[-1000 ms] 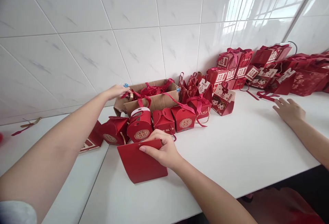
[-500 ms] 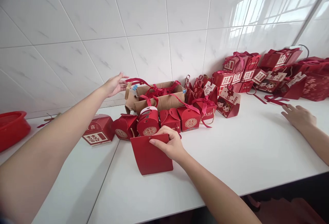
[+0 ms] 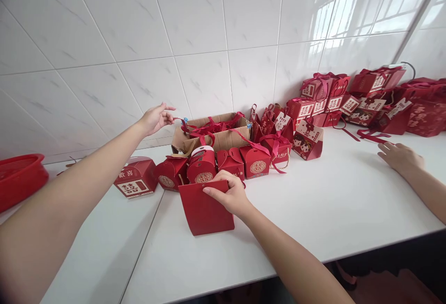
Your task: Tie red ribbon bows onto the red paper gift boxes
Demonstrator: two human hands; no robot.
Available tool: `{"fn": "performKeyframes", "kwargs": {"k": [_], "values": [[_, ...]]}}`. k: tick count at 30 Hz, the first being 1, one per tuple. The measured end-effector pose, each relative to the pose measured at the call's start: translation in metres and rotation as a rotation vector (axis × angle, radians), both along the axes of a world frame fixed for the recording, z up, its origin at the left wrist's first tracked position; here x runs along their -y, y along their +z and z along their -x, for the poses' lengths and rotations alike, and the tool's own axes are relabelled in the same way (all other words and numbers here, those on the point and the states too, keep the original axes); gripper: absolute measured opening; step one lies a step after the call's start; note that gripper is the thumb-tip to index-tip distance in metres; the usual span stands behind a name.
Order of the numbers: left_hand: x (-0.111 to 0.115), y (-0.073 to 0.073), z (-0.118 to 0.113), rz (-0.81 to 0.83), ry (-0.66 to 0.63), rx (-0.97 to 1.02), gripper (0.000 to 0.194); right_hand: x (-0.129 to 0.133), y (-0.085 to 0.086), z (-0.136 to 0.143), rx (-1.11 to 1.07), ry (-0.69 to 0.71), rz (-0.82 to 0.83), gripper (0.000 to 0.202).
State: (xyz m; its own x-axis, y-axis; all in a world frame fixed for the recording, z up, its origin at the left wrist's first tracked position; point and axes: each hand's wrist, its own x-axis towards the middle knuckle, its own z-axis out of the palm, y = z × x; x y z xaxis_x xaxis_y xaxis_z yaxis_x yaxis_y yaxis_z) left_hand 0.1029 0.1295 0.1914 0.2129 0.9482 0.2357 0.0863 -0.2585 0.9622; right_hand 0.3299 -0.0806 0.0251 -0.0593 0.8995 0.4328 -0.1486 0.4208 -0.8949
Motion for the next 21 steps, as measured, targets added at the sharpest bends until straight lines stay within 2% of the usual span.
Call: {"fn": "performKeyframes", "kwargs": {"k": [3,7,11,14,17,19,21], "values": [[0.01,0.012,-0.006,-0.036,0.003,0.074,0.035,0.0,0.0,0.0,0.002,0.001,0.0,0.018],[0.042,0.028,-0.013,-0.098,-0.044,0.197,0.034,0.001,0.001,-0.001,0.011,-0.004,-0.008,0.017],[0.086,0.028,-0.02,-0.12,-0.105,0.241,0.034,0.001,0.001,-0.001,0.023,-0.027,-0.038,0.015],[0.12,0.018,-0.023,-0.117,-0.149,0.249,0.034,0.001,0.003,-0.002,0.04,-0.059,-0.092,0.012],[0.152,0.001,-0.016,-0.116,-0.152,0.234,0.024,0.001,0.004,-0.003,0.055,-0.063,-0.108,0.011],[0.172,-0.015,-0.004,-0.144,-0.063,0.183,0.014,0.001,0.004,-0.004,0.058,-0.064,-0.106,0.01],[0.19,-0.037,0.014,-0.164,0.104,0.068,0.014,0.001,0.003,-0.005,0.059,-0.063,-0.108,0.009]]}}
